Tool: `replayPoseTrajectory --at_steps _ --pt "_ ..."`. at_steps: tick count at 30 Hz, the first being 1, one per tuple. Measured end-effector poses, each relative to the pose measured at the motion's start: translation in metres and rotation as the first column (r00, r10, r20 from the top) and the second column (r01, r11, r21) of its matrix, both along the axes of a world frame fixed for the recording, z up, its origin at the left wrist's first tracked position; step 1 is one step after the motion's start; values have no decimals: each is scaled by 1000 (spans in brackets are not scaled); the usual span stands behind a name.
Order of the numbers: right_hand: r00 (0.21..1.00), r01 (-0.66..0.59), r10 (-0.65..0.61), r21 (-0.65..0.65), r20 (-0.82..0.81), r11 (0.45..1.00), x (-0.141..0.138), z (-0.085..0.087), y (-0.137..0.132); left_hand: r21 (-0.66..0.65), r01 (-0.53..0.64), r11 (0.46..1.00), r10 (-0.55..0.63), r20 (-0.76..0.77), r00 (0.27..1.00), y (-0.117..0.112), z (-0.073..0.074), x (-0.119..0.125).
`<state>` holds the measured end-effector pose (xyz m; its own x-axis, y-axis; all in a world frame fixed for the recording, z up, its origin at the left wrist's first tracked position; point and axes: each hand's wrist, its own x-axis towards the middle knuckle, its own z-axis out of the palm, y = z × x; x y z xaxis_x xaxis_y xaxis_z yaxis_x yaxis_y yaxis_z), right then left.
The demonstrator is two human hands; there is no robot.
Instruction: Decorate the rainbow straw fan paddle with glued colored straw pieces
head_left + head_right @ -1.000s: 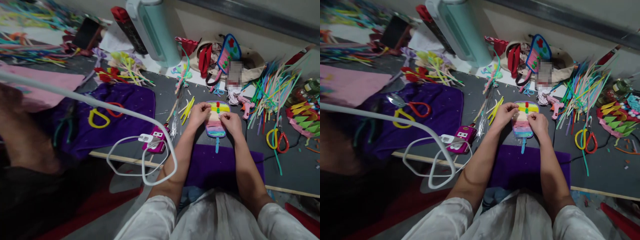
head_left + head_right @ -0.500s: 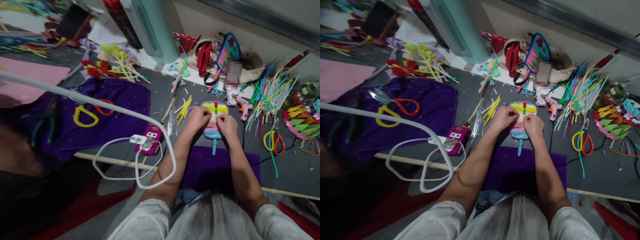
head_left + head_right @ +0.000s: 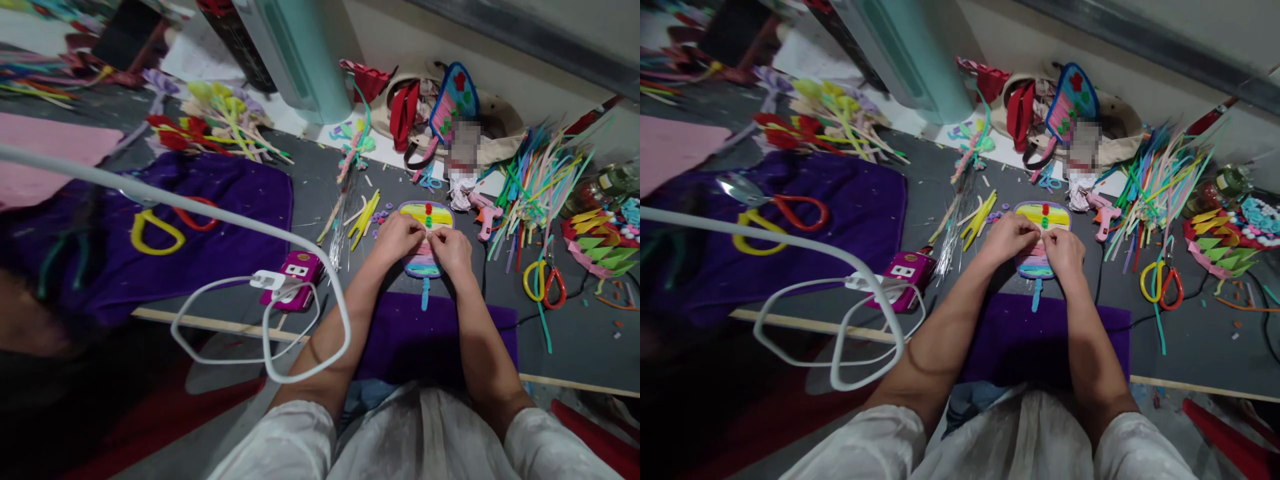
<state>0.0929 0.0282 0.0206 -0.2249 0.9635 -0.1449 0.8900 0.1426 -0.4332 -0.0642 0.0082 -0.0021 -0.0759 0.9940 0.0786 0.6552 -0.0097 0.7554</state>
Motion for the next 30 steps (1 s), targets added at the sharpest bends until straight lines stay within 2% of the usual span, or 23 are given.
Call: replayPoseTrajectory --at_steps 5,8,12,16,22,26,28,30 --pt "999 -7 8 7 -36 1000 1 0 -1 1 31 1000 -31 -29 999 -1 -1 1" --pt "998 14 -13 10 -58 1000 3 0 -1 -1 6 1000 -6 -41 999 -2 -1 2" --pt "989 96 -92 27 -117 995 9 2 3 -28 -8 1000 7 -51 999 -3 1 1" --pt "945 200 -175 64 -277 978 21 4 9 -32 14 999 -15 -41 999 -5 5 0" --pt "802 355 -229 133 -551 925 35 6 13 -70 5 998 -15 -138 990 -7 4 -1" --pt "768 416 -233 186 -597 890 45 7 15 -32 -35 999 29 -173 984 -8 1 -4" --pt "742 466 -245 217 -624 858 55 7 18 -26 -46 999 40 -189 981 -8 -1 -5" --pt "693 539 -251 253 -676 803 69 8 22 -31 -47 998 40 -201 979 -8 -3 -5"
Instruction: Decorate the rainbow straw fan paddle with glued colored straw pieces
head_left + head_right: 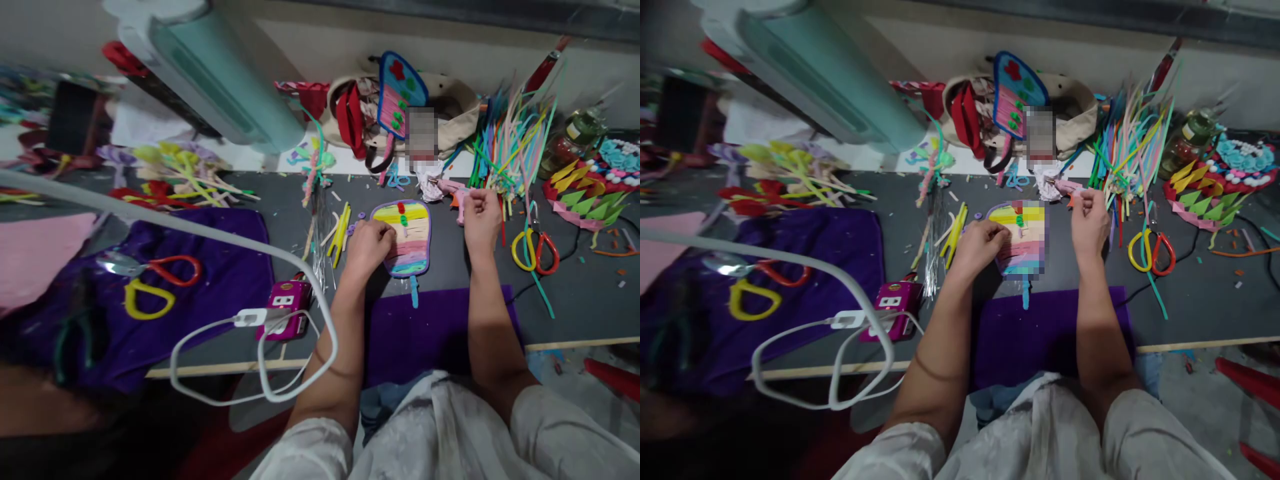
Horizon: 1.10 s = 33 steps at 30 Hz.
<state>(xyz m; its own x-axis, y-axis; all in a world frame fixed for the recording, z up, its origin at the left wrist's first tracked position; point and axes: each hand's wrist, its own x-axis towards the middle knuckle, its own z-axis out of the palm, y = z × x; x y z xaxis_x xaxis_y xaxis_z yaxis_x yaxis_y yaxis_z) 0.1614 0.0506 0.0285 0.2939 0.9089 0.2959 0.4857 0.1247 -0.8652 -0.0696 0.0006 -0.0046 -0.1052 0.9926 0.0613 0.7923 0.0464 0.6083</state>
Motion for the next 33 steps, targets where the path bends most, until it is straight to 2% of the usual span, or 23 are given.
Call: replayPoseTrajectory --at_steps 3,5,8,11,14,19,29,33 --pt "993 105 -98 109 -68 988 23 1 5 -23 -5 1000 5 -15 1000 2 -2 0" --pt "989 119 -106 129 -104 984 33 3 6 -38 -9 999 8 -21 1000 3 -3 0" --pt "991 103 -96 67 -97 992 34 4 2 -48 -7 999 8 7 1000 3 -3 4" --pt "997 72 -72 -3 24 997 27 5 -1 -38 3 999 -2 44 999 2 -2 9" --pt "991 76 -78 20 107 997 26 5 0 -16 -6 1000 6 21 1000 2 1 14" --pt "989 120 -122 24 89 992 33 9 -3 -3 -53 999 53 -4 999 3 3 17" --pt "998 -21 20 10 66 1000 9 6 -7 -26 -31 999 31 -7 1000 3 -2 28" --pt "996 -73 71 43 50 996 4 5 -8 37 -126 991 123 64 990 2 4 17"
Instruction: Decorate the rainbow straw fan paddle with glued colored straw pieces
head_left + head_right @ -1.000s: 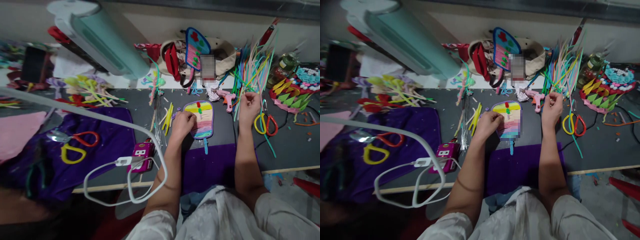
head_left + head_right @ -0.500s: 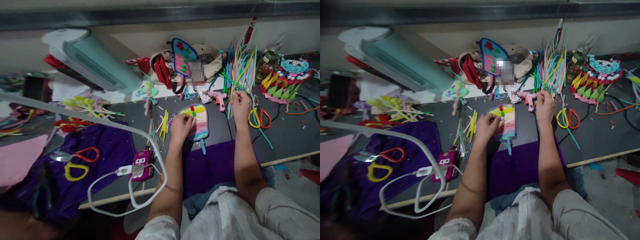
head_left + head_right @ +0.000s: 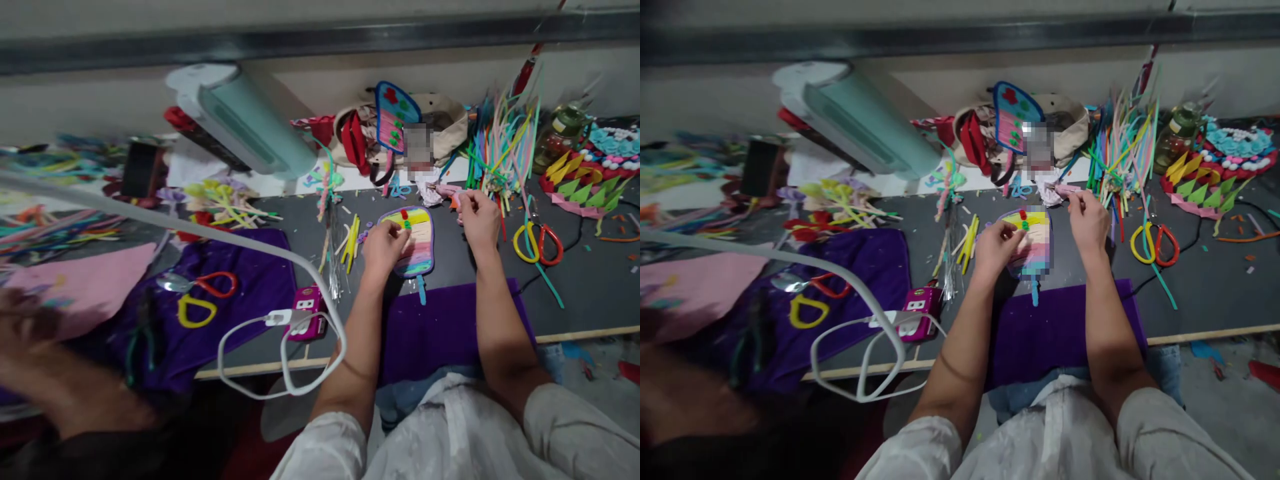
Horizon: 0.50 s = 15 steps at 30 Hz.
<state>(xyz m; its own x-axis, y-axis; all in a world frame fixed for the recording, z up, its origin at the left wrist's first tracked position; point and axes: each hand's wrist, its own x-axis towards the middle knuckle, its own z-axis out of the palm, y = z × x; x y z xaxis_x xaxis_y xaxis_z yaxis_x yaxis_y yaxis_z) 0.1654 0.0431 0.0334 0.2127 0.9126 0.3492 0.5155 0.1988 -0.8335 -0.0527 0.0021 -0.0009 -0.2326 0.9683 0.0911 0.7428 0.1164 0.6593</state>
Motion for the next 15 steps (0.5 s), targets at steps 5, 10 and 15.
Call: replayPoseTrajectory --at_steps 5,10,15 --pt "999 -30 30 -16 -23 999 -6 -4 1 84 -310 947 304 77 950 -6 6 -55" --pt "996 -85 85 -4 3 996 -18 -7 -2 -111 -401 909 385 -139 912 -12 4 -81" --pt "992 -126 126 3 27 992 -23 -6 -4 -201 -343 918 283 -276 919 -12 1 -73"
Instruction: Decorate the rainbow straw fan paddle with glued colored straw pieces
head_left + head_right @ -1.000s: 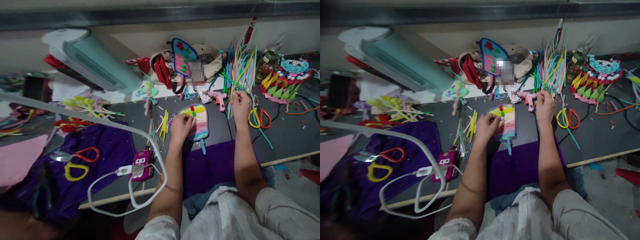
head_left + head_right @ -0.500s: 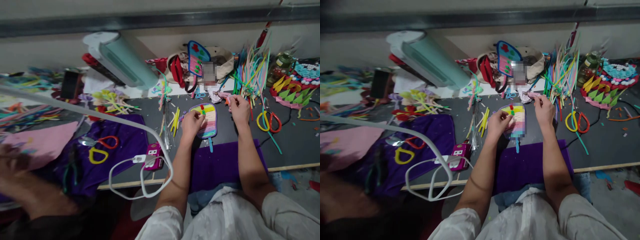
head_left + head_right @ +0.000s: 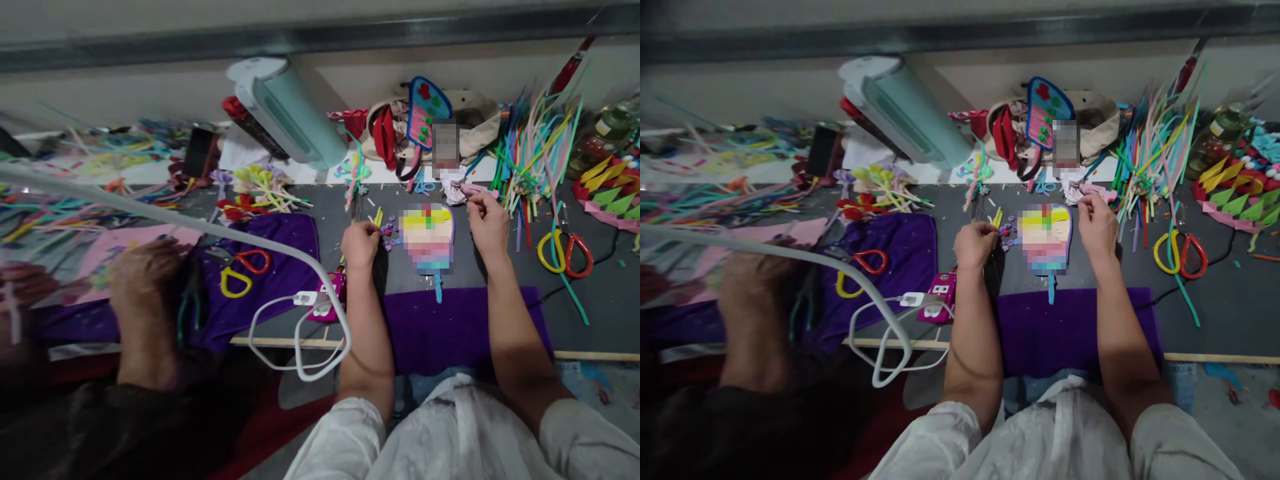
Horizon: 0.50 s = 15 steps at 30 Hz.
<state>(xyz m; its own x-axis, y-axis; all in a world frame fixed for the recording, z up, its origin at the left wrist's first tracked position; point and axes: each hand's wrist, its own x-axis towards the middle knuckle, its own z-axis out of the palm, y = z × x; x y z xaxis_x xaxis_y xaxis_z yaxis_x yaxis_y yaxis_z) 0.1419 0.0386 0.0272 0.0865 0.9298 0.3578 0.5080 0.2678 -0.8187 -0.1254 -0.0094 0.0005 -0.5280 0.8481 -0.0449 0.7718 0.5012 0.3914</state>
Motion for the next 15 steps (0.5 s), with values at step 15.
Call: replayPoseTrajectory --at_steps 15 --pt "999 -22 22 -9 42 1000 -1 -1 1 -74 26 997 -33 -93 995 4 0 6"
